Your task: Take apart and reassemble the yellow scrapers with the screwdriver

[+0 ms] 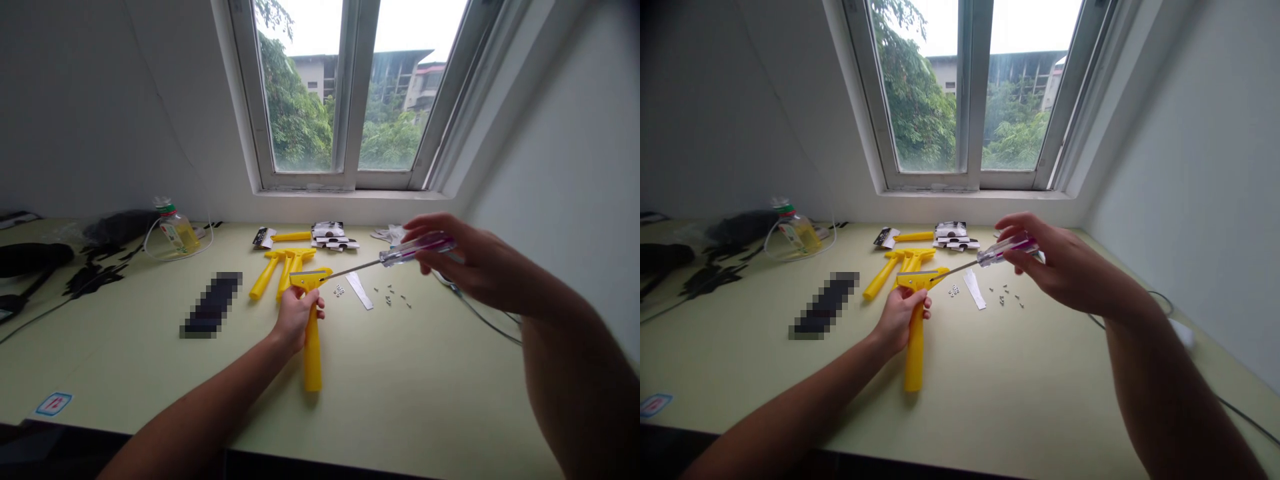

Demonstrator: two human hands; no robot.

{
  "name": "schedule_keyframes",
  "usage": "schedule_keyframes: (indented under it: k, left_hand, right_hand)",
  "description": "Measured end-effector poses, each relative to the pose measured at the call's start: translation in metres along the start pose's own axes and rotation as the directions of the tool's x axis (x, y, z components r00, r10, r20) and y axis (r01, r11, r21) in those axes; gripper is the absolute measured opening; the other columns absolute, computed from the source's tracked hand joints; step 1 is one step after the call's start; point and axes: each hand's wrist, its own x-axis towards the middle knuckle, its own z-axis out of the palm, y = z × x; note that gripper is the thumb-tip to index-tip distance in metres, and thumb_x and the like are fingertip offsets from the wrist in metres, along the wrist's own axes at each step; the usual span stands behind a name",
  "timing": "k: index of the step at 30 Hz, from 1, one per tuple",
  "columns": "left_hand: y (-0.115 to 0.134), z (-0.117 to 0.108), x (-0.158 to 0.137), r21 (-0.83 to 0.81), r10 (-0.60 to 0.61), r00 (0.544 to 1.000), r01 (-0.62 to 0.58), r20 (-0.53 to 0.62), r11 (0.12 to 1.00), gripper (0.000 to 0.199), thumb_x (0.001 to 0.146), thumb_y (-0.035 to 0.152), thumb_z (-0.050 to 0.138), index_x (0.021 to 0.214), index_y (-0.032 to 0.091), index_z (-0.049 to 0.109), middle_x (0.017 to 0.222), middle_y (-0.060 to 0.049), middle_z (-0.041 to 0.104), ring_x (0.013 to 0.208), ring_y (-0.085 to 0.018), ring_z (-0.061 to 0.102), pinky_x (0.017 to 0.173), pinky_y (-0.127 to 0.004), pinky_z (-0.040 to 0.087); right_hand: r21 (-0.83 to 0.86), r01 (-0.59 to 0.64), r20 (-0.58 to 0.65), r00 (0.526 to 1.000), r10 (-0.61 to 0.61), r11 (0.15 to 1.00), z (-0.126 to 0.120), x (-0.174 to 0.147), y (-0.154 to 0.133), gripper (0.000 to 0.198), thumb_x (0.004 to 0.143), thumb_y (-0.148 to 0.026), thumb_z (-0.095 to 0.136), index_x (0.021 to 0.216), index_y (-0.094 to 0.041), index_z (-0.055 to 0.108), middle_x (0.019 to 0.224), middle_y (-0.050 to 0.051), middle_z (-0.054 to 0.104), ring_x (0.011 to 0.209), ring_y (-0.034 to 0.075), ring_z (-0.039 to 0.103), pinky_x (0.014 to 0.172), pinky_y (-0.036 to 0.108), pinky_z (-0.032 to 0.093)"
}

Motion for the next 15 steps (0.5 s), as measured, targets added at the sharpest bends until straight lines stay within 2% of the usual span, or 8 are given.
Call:
schedule_keyframes:
  k: [3, 7, 11, 15]
  left_hand:
    - [-0.001, -0.001, 0.0, 0.013, -0.008, 1.0, 0.008, 0.008, 1.0, 0.02, 0.077, 0.008, 0.061, 0.094, 0.014, 0.052, 0.081, 0.0, 0.053, 0.057, -0.008, 0.054, 0.045, -0.02, 0.045]
    - [-0.003, -0.002, 0.0, 0.035, 0.003, 1.0, -0.003, 0.006, 0.999, 0.021, 0.076, 0.009, 0.062, 0.094, 0.014, 0.052, 0.082, -0.001, 0.054, 0.057, -0.008, 0.054, 0.044, -0.021, 0.044]
    - [-0.002, -0.002, 0.001, 0.03, 0.007, 1.0, -0.007, 0.019, 1.0, 0.023, 0.074, 0.011, 0.064, 0.093, 0.014, 0.052, 0.082, 0.0, 0.054, 0.057, -0.008, 0.053, 0.045, -0.021, 0.044]
    - [-0.001, -0.002, 0.001, -0.033, -0.051, 0.995, 0.054, 0.09, 0.998, 0.023, 0.072, 0.013, 0.067, 0.09, 0.015, 0.052, 0.077, 0.001, 0.053, 0.057, -0.008, 0.053, 0.044, -0.019, 0.039]
  right_hand:
    - [-0.052, 0.032, -0.053, 0.998, -0.035, 0.998, 0.001, 0.0, -0.003, 0.028, 0.09, -0.046, 0.055, 0.102, -0.021, 0.059, 0.077, 0.003, 0.072, 0.06, 0.014, 0.065, 0.057, 0.026, 0.05]
    - [-0.08, 0.02, -0.159, 0.987, -0.032, 0.997, 0.006, 0.002, -0.008, 0.032, 0.089, -0.052, 0.056, 0.091, -0.02, 0.06, 0.061, -0.001, 0.067, 0.046, 0.011, 0.058, 0.047, 0.023, 0.044]
    - [-0.042, 0.011, -0.193, 0.981, -0.018, 0.999, 0.011, 0.004, -0.006, 0.03, 0.089, -0.05, 0.056, 0.084, -0.02, 0.059, 0.056, -0.003, 0.063, 0.042, 0.009, 0.054, 0.043, 0.02, 0.041]
    - [0.032, 0.034, -0.323, 0.946, -0.022, 0.999, 0.008, 0.001, -0.005, 0.024, 0.088, -0.044, 0.06, 0.087, -0.021, 0.059, 0.06, -0.003, 0.062, 0.046, 0.01, 0.057, 0.046, 0.022, 0.043]
